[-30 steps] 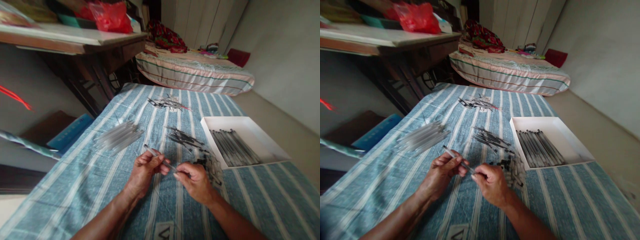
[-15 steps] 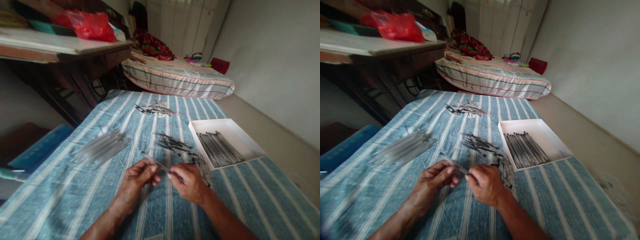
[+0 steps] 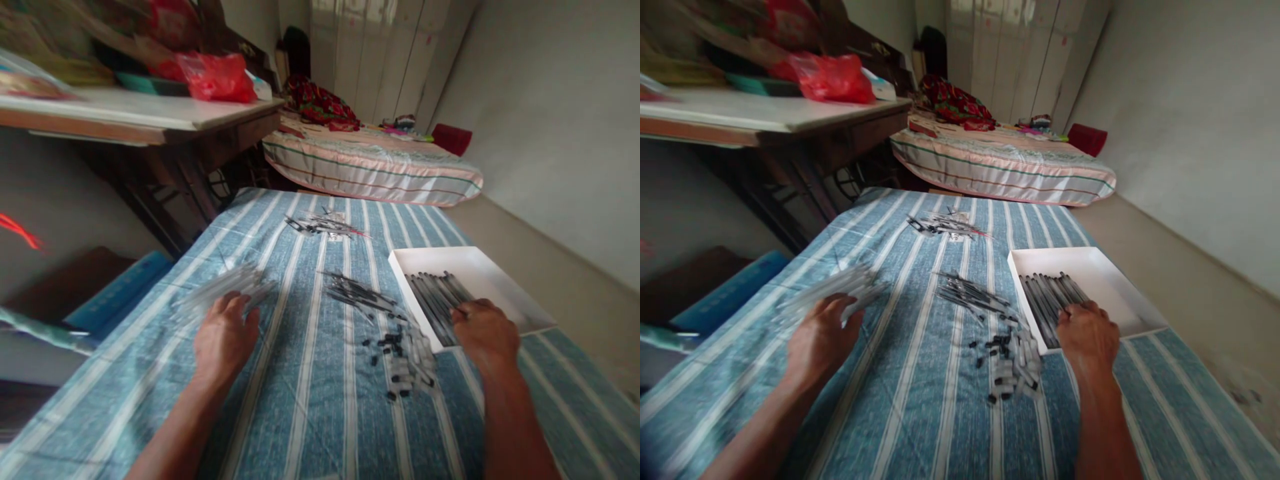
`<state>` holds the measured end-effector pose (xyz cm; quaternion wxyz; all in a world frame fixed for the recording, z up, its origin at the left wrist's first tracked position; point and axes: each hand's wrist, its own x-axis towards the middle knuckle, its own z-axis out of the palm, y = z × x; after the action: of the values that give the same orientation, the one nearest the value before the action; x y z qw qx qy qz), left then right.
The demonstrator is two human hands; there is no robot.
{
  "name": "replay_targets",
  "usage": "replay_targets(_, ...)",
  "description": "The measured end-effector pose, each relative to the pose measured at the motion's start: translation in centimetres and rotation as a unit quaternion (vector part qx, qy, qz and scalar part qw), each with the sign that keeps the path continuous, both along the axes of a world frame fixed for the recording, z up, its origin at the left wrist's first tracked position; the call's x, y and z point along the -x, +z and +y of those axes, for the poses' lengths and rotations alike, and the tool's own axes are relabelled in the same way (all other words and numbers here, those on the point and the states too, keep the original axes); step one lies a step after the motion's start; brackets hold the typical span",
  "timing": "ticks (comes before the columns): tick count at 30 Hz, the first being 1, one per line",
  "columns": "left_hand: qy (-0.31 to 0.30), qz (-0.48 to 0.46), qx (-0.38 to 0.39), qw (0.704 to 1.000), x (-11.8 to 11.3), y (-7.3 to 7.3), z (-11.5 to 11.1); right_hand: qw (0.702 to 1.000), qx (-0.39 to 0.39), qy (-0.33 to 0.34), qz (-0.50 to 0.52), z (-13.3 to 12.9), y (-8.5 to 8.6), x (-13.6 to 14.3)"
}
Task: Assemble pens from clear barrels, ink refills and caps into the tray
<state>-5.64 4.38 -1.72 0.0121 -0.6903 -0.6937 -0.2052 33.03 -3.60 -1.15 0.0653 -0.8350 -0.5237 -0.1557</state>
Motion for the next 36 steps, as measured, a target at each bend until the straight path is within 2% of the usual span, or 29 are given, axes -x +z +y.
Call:
replay_targets(4,0.000,0.081,0.052,0.995,-0.3,0.2,-0.3,0.999,0.039,-0.017,-0.006,-0.3,-0.2,-0.6)
replay_targets(9,0.003,0.102,0.068,0.992,-0.6,0.6,-0.8,0.998,0.043,-0.036,0.000,-0.1,-0.7,-0.8)
replay_targets(13,-0.002,0.106,0.074,0.992,-0.5,0.7,-0.9,1.000,-0.011,-0.024,-0.014,0.0,-0.7,-0.3)
replay_targets(15,-0.008,0.114,0.074,0.991,-0.5,0.7,-0.9,0.995,-0.093,0.019,-0.013,0.2,-0.8,0.4)
replay_targets(18,-0.010,0.118,0.081,0.990,-0.5,0.7,-0.7,0.962,-0.222,0.156,0.029,0.7,-1.2,2.3)
replay_targets(20,-0.001,0.114,0.088,0.990,-0.5,0.7,-0.5,0.935,-0.240,0.255,0.065,1.0,-1.7,4.2)
replay_targets(22,0.006,0.110,0.095,0.989,-0.4,0.6,-0.3,0.920,-0.207,0.321,0.090,1.1,-2.2,6.1)
replay_targets(26,0.005,0.111,0.078,0.991,-0.4,0.2,-0.3,0.916,-0.128,0.370,0.084,1.3,-2.6,8.9)
replay_targets(29,-0.022,0.069,0.027,0.997,-0.7,0.0,-0.5,0.923,-0.076,0.369,0.071,1.7,-2.9,9.9)
replay_targets(32,-0.057,-0.033,-0.011,0.998,-1.3,0.0,-1.0,0.935,-0.044,0.350,0.044,2.2,-3.3,10.4)
replay_targets(36,-0.126,-0.128,0.025,0.983,-2.5,-0.1,-1.7,0.946,-0.024,0.324,0.014,2.5,-3.7,10.7)
